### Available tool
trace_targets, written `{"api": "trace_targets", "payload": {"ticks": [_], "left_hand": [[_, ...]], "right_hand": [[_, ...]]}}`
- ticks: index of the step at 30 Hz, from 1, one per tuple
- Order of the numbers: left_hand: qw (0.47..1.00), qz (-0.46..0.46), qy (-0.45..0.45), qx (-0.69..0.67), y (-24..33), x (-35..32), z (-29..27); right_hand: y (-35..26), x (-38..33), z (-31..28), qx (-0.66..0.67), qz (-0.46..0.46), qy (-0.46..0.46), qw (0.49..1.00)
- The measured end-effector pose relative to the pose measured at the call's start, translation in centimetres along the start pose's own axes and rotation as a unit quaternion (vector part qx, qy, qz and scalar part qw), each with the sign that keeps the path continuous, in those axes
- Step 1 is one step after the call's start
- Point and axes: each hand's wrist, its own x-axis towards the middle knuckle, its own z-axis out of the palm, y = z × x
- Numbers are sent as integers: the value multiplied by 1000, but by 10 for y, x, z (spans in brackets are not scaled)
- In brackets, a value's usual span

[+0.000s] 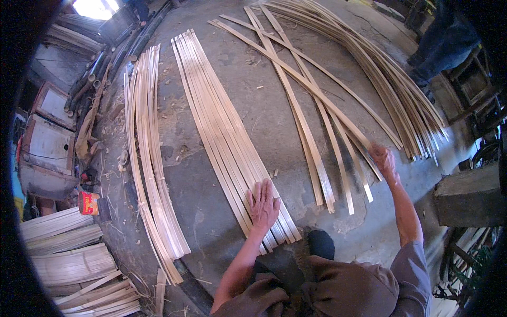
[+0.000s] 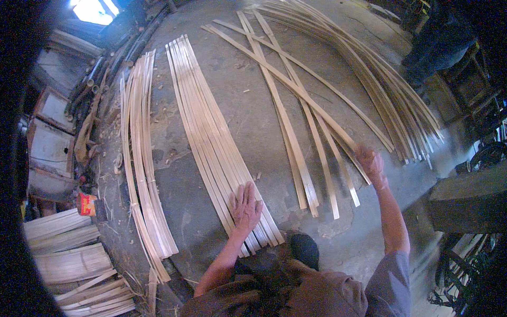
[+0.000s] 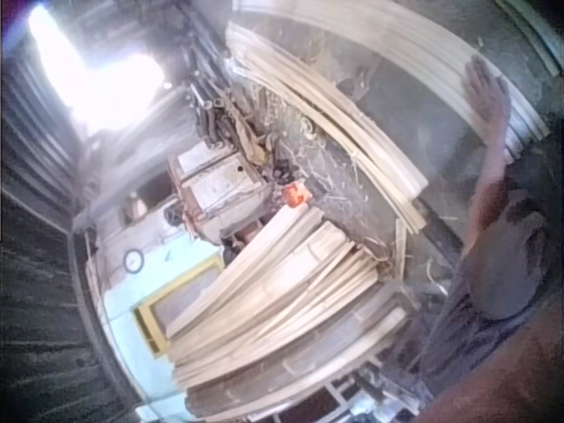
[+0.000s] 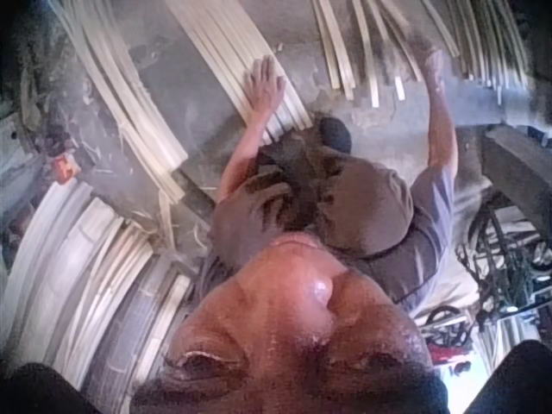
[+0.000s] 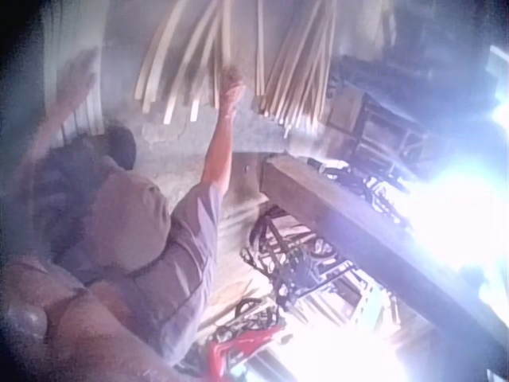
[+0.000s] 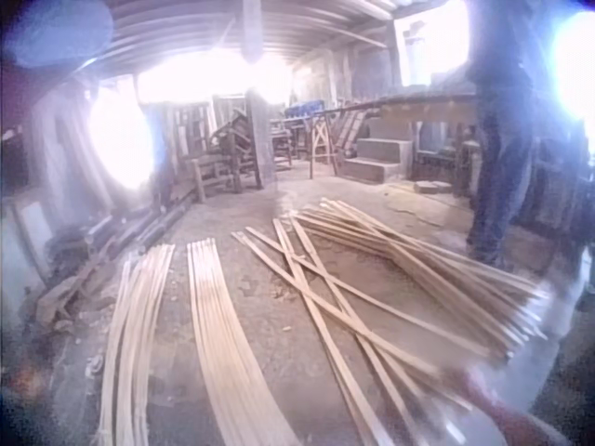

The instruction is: The person sits on the floor and sorts long thin wooden strips by hand. They repeatedly pick up strips, align them, and place them into neat piles on the floor.

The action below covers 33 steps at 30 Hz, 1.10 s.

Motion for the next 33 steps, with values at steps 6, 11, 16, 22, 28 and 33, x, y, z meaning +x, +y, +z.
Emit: {"api": "trace_targets", "payload": {"ticks": [6, 11, 16, 22, 28, 33], "left_hand": [[1000, 12, 3, -24, -10, -3, -1], [998, 27, 21, -51, -14, -5, 0], [999, 36, 4, -22, -15, -6, 0], [1000, 16, 0, 2, -21, -5, 15], [1000, 12, 11, 4, -15, -2, 11], [999, -26, 30, -20, -10, -6, 6]], "right_hand": [[-85, -26, 29, 176, -117, 35, 977], [-238, -108, 85, 284, -78, -239, 925], [-286, -142, 110, 230, -9, -197, 953], [-288, -142, 111, 287, 35, -236, 928], [-268, -135, 102, 501, 188, -244, 809], [-244, -109, 29, 478, 82, 16, 874]]}}
